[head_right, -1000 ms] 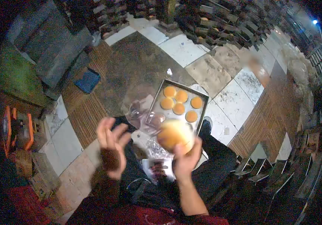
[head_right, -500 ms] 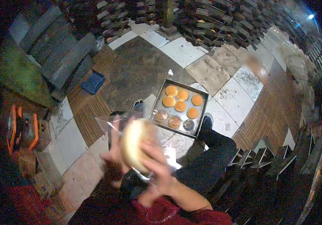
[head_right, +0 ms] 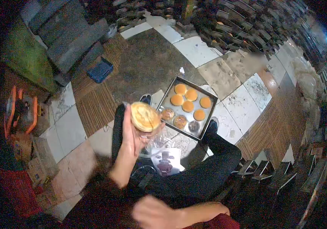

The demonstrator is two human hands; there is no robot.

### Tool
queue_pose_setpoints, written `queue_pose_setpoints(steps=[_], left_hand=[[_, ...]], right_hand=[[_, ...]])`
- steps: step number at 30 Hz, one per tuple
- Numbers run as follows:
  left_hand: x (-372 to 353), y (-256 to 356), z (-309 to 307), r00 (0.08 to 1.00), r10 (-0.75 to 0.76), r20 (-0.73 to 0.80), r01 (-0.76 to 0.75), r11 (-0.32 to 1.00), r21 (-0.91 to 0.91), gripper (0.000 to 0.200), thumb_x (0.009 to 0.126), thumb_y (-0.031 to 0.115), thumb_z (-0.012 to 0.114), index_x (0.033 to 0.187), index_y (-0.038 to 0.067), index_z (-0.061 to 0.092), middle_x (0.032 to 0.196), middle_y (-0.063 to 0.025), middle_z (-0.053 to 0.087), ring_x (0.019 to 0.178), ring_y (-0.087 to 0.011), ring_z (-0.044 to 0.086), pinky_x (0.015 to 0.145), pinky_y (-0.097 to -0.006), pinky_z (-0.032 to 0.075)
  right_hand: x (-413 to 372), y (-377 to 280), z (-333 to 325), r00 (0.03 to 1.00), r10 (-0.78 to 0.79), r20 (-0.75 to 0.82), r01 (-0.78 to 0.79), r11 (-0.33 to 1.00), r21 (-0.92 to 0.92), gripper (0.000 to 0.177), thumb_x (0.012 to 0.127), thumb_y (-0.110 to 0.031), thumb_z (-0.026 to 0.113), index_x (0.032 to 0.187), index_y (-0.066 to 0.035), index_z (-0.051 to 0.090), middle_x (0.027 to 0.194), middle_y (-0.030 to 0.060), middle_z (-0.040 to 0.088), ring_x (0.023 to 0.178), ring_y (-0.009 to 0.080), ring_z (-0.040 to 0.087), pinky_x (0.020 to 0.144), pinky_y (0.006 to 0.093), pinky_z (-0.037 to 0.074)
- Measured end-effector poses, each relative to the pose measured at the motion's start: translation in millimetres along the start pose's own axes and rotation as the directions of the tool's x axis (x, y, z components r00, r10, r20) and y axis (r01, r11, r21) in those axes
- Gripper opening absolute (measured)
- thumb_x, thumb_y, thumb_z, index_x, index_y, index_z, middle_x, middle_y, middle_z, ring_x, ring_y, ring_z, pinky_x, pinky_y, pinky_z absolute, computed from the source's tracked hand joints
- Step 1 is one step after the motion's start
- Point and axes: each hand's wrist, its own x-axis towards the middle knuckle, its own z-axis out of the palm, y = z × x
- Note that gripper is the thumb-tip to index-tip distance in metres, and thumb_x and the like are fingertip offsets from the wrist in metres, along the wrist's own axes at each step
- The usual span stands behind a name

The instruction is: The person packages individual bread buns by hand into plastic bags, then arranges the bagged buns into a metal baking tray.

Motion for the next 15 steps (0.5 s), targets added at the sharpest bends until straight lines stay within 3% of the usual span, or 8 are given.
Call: queue_pose_setpoints(steps=[1, 3, 5, 7, 8, 10, 13, 15], left_hand=[[-2, 3, 1, 0.997, 0.036, 0.070, -0.036, 0.999, -0.003, 0.065, 0.083, 0.058, 0.044, 0.119, 0.004, 0.040, 0.110, -0.0198, 0.051, 0.100, -0.0341, 0.055, 0.079, -0.0526, 0.049], [-14, 9, 11, 0.987, 0.117, 0.112, -0.122, 0.992, 0.043, 0.064, 0.084, 0.057, 0.044, 0.119, 0.004, 0.041, 0.112, -0.0186, 0.051, 0.101, -0.0334, 0.054, 0.081, -0.0539, 0.047], [-24, 7, 19, 0.974, 0.193, 0.121, -0.199, 0.979, 0.039, 0.064, 0.083, 0.057, 0.044, 0.119, 0.004, 0.042, 0.111, -0.0182, 0.051, 0.102, -0.0333, 0.054, 0.082, -0.0544, 0.047], [-26, 10, 21, 0.952, 0.272, 0.142, -0.280, 0.959, 0.039, 0.064, 0.083, 0.057, 0.044, 0.118, 0.004, 0.043, 0.111, -0.0178, 0.052, 0.103, -0.0332, 0.053, 0.083, -0.0549, 0.046], [-25, 14, 20, 0.960, 0.228, 0.161, -0.236, 0.971, 0.035, 0.063, 0.083, 0.057, 0.045, 0.119, 0.005, 0.043, 0.111, -0.0178, 0.052, 0.103, -0.0331, 0.053, 0.084, -0.0552, 0.045], [-29, 21, 21, 0.974, 0.168, 0.155, -0.175, 0.984, 0.033, 0.062, 0.082, 0.057, 0.047, 0.118, 0.005, 0.044, 0.110, -0.0178, 0.052, 0.105, -0.0328, 0.052, 0.084, -0.0552, 0.045], [-31, 24, 24, 0.986, 0.148, 0.079, -0.150, 0.989, 0.019, 0.060, 0.082, 0.056, 0.048, 0.115, 0.005, 0.046, 0.109, -0.0179, 0.052, 0.103, -0.0329, 0.053, 0.082, -0.0539, 0.046], [-29, 26, 22, 0.983, 0.170, 0.076, -0.170, 0.985, -0.015, 0.057, 0.082, 0.055, 0.048, 0.112, 0.005, 0.048, 0.107, -0.0176, 0.054, 0.100, -0.0329, 0.055, 0.081, -0.0529, 0.047]], right_hand=[[0, 4, -16, 0.962, 0.199, -0.186, -0.225, 0.965, -0.131, 0.020, 0.068, -0.019, 0.063, 0.077, -0.002, 0.056, 0.080, 0.0151, 0.052, 0.075, 0.0291, 0.051, 0.066, 0.0386, 0.043], [47, 21, -66, 0.824, 0.292, -0.486, -0.537, 0.673, -0.508, 0.025, 0.074, -0.019, 0.067, 0.093, -0.004, 0.057, 0.091, 0.0178, 0.051, 0.087, 0.0285, 0.053, 0.074, 0.0349, 0.043], [38, 65, -71, 0.802, 0.395, -0.448, -0.515, 0.837, -0.185, 0.019, 0.076, -0.008, 0.065, 0.092, -0.003, 0.056, 0.088, 0.0133, 0.053, 0.081, 0.0268, 0.054, 0.072, 0.0314, 0.044], [28, 76, -58, 0.608, 0.736, -0.298, -0.557, 0.663, 0.500, 0.017, 0.075, -0.006, 0.066, 0.088, -0.003, 0.055, 0.078, 0.0102, 0.055, 0.068, 0.0244, 0.055, 0.064, 0.0282, 0.045], [28, 75, -56, 0.609, 0.737, -0.292, -0.560, 0.661, 0.500, 0.017, 0.075, -0.006, 0.066, 0.088, -0.003, 0.055, 0.078, 0.0102, 0.055, 0.068, 0.0244, 0.055, 0.064, 0.0282, 0.045], [32, 67, -55, 0.858, 0.241, -0.453, -0.370, 0.903, -0.219, 0.018, 0.074, -0.005, 0.067, 0.084, -0.003, 0.053, 0.070, 0.0091, 0.053, 0.058, 0.0224, 0.053, 0.053, 0.0277, 0.043], [22, 79, -54, 0.925, 0.048, -0.376, -0.269, 0.781, -0.563, 0.018, 0.075, -0.007, 0.066, 0.083, -0.003, 0.051, 0.069, 0.0106, 0.052, 0.056, 0.0239, 0.052, 0.050, 0.0333, 0.043], [18, 81, -50, 0.926, 0.091, -0.366, -0.305, 0.751, -0.585, 0.019, 0.077, -0.010, 0.065, 0.082, -0.001, 0.049, 0.066, 0.0128, 0.051, 0.058, 0.0292, 0.053, 0.050, 0.0371, 0.043]])
